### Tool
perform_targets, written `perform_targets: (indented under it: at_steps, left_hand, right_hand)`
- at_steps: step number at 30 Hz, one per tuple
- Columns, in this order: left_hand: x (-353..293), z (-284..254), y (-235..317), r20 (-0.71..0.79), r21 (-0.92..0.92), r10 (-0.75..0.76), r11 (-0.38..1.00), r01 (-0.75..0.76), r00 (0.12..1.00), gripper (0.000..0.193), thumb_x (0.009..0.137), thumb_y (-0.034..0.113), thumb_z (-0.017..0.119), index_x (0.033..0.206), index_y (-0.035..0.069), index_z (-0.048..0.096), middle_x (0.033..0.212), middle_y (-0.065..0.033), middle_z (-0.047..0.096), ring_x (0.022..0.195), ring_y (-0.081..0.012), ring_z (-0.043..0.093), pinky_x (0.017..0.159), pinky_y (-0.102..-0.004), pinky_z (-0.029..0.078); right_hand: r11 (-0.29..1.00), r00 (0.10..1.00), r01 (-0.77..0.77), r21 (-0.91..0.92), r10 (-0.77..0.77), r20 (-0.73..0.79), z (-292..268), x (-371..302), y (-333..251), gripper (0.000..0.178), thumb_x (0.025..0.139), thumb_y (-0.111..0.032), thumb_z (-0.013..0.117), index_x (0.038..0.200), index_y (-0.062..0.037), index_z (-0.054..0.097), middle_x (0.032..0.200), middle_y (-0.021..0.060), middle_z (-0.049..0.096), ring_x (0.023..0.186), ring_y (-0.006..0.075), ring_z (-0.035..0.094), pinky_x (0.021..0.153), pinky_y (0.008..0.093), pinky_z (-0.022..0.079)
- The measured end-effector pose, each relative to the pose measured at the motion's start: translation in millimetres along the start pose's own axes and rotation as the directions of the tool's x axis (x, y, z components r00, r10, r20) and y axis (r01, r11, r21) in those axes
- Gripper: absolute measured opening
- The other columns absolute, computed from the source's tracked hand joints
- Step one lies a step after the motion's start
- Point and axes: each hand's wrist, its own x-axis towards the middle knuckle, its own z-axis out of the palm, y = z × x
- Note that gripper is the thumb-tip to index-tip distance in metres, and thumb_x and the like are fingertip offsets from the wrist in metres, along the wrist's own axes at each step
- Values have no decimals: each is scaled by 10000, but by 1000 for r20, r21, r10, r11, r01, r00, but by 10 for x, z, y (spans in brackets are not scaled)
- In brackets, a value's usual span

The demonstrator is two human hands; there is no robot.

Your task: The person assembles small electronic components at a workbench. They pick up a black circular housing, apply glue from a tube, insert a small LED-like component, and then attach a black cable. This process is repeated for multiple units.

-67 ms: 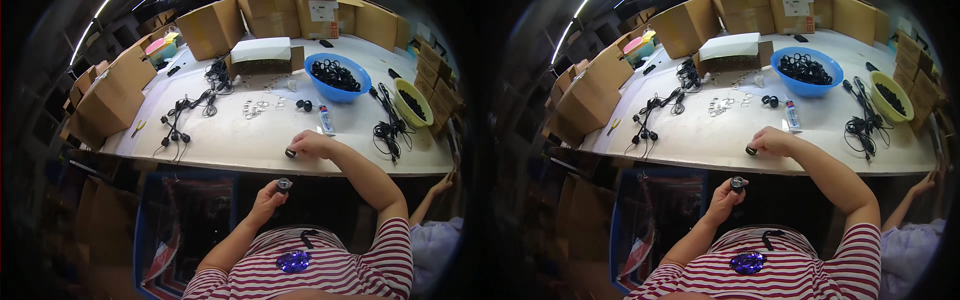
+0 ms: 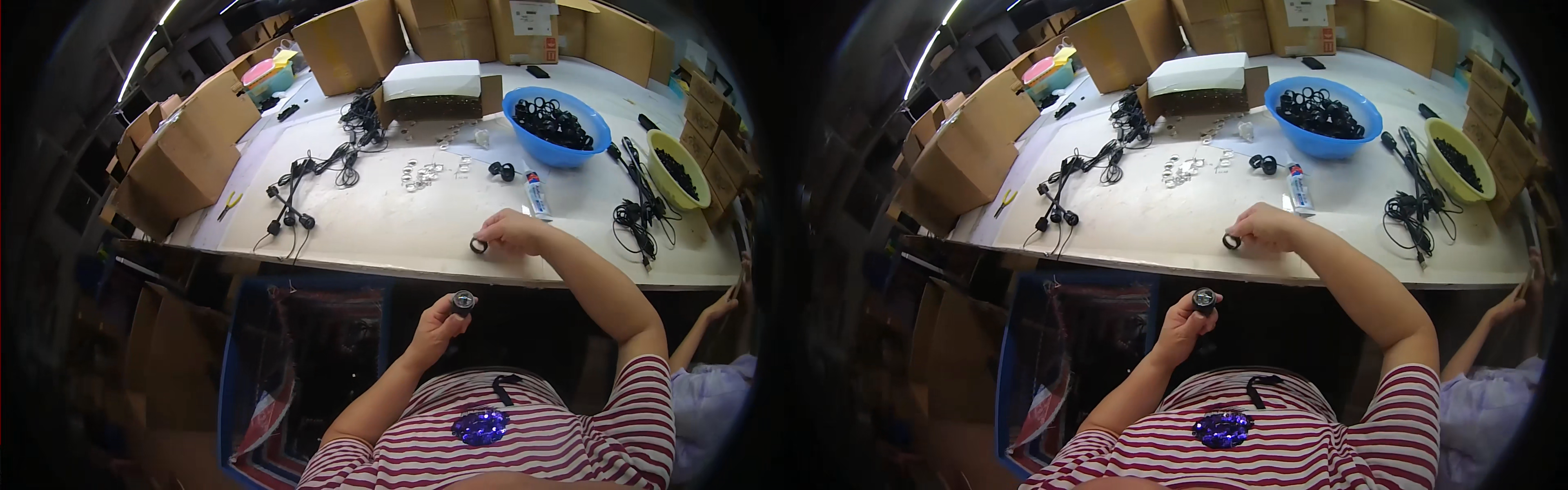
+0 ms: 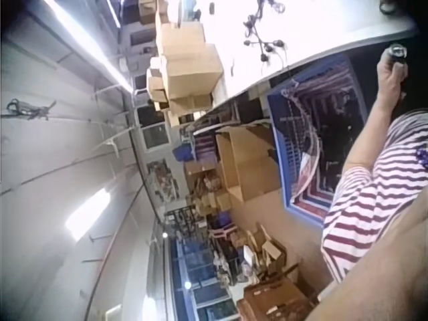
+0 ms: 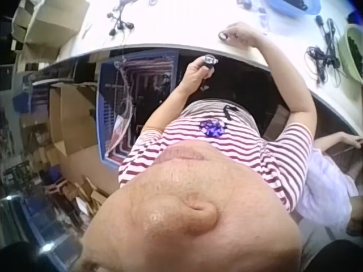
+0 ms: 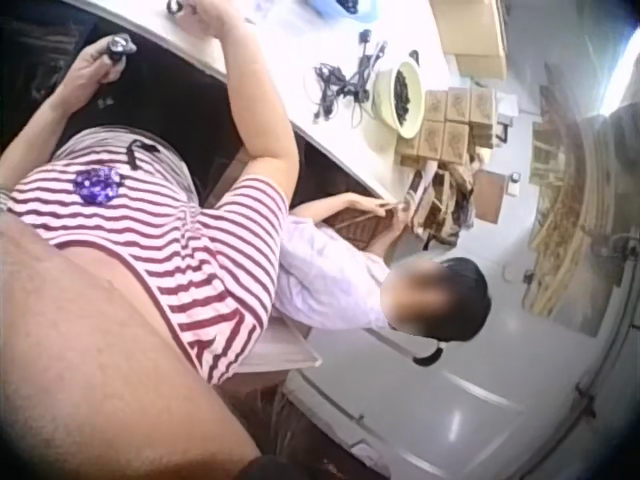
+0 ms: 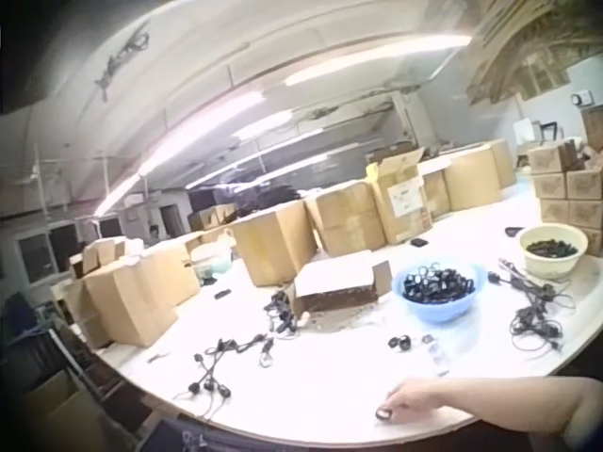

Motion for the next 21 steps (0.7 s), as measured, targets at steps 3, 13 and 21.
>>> perform_targets:
  at_steps: [3,13,21]
  left_hand:
    - [-56,-41,7,-33,-22,-10,1000,10,999,332,882,267,528,1108,25,507,645,14,435,570,-65,341,527,-194,281]
    - [15,-75,65,-141,74,-54,995,65,989,362,862,341,539,1054,35,515,624,21,424,550,-61,363,494,-198,286]
    - [-5,-108,-70,-136,35,-38,998,43,990,362,865,278,562,1119,22,527,648,26,444,554,-47,331,499,-179,250]
  right_hand:
    - [1000,993,-22,13,24,-113,-97,94,50,219,763,-249,645,661,-71,567,539,-2,443,390,65,292,356,235,201]
    - [488,764,350,-799,-642,-58,90,27,193,281,753,-253,619,991,-105,635,935,148,577,935,313,550,824,359,432]
    - [698,733,605,-383,-676,-74,326,-575,78,246,819,-99,588,1055,-32,606,931,36,596,753,95,538,684,214,423]
